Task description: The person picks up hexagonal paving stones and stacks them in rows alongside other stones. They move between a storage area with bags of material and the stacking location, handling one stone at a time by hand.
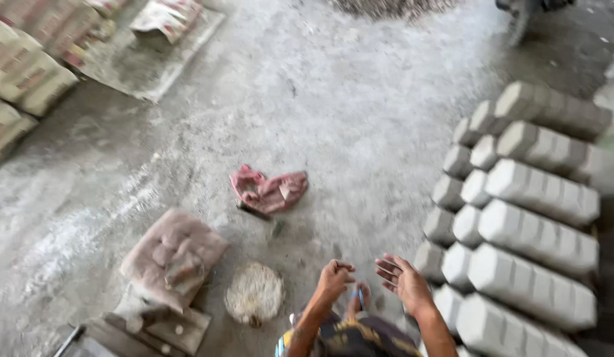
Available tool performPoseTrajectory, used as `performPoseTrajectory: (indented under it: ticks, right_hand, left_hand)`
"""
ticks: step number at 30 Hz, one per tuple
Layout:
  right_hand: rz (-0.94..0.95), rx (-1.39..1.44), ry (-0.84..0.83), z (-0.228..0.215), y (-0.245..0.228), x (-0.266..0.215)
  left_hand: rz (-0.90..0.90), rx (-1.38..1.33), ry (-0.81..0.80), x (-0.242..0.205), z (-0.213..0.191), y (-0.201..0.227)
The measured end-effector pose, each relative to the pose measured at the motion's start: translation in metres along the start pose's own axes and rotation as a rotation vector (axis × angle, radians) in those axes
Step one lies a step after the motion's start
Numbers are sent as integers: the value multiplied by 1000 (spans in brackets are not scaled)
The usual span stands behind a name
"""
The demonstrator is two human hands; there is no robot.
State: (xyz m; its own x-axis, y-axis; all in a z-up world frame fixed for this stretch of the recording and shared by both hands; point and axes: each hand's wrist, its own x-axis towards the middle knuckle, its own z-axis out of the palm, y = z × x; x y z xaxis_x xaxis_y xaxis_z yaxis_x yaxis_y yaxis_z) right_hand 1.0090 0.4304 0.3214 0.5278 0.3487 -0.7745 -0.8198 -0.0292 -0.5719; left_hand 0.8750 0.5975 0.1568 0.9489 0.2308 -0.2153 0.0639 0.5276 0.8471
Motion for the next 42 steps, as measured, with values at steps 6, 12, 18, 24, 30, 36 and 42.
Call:
performPoseTrajectory:
  ticks: [6, 12, 18, 24, 30, 36, 42]
  right_hand:
    - [-8, -224, -72, 86, -147, 84]
    - [30, -311, -173, 194, -239, 185]
    - [102, -488, -120, 327, -336, 241]
    - [54, -677, -293, 429, -427, 317]
    - [105, -512, -296, 501, -493, 439]
    - [202, -560, -232, 600, -593, 554]
    - [138, -666, -418, 719, -739, 661]
  left_hand:
    - [-110, 228, 570, 107, 20, 138]
    - [-260, -3, 676, 212, -36, 191]
    - [-104, -297, 654, 370, -122, 280]
    - [-250, 132, 713, 497, -175, 458]
    - [64, 48, 856, 618, -221, 525]
    - [-6, 25, 770, 768, -276, 575]
    - [163, 39, 946, 902, -356, 685]
